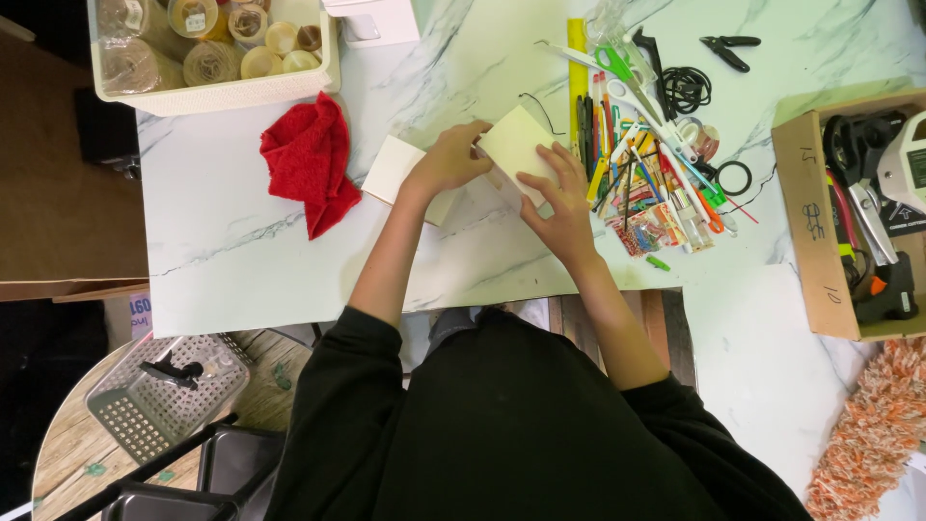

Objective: Organize various office and crafting supplies into boxes and trays.

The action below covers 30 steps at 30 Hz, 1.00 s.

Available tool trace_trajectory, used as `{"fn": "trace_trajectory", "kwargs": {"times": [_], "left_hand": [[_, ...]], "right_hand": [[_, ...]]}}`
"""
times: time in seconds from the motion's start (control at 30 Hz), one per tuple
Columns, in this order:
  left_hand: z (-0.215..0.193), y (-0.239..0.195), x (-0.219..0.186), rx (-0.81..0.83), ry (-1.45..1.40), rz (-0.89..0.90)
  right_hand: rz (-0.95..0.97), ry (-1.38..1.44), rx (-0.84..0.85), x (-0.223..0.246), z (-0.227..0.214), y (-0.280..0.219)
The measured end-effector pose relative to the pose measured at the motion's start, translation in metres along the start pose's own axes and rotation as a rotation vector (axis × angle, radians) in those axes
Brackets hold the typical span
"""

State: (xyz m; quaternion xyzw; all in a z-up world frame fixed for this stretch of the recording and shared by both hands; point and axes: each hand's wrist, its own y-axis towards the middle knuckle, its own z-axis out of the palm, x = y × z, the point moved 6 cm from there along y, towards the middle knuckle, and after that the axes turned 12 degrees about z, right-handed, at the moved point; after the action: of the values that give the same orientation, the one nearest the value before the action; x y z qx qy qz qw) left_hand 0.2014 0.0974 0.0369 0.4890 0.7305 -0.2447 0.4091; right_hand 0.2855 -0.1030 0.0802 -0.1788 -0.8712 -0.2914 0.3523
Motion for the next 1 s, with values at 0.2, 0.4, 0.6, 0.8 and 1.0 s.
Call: {"fn": "trace_trajectory", "kwargs": {"times": [0.2, 0.4, 0.6, 0.8, 1.0], "left_hand": [[0.005, 0.005, 0.002, 0.049, 0.073, -0.028], [-0.005, -0.007, -0.007, -0.017, 0.067, 0.042], [-0.002, -0.006, -0.002, -0.095, -0.059, -0.015], [-0.015, -0.015, -0.024, -0.138, 0.058, 0.04], [-0.076, -0.093, -0.069, -0.468, 0.276, 0.214]], "right_hand": [[-0.019, -0.061, 0.012, -0.004, 0.001, -0.005], [-0.023, -0.104, 0.04, 0.0, 0.0, -0.007], [-0.027, -0.146, 0.02, -0.009, 0.008, -0.009], [0.027, -0.091, 0.011, -0.01, 0.012, -0.005], [0.038, -0.095, -0.111, 0.025, -0.004, 0.018]]}}
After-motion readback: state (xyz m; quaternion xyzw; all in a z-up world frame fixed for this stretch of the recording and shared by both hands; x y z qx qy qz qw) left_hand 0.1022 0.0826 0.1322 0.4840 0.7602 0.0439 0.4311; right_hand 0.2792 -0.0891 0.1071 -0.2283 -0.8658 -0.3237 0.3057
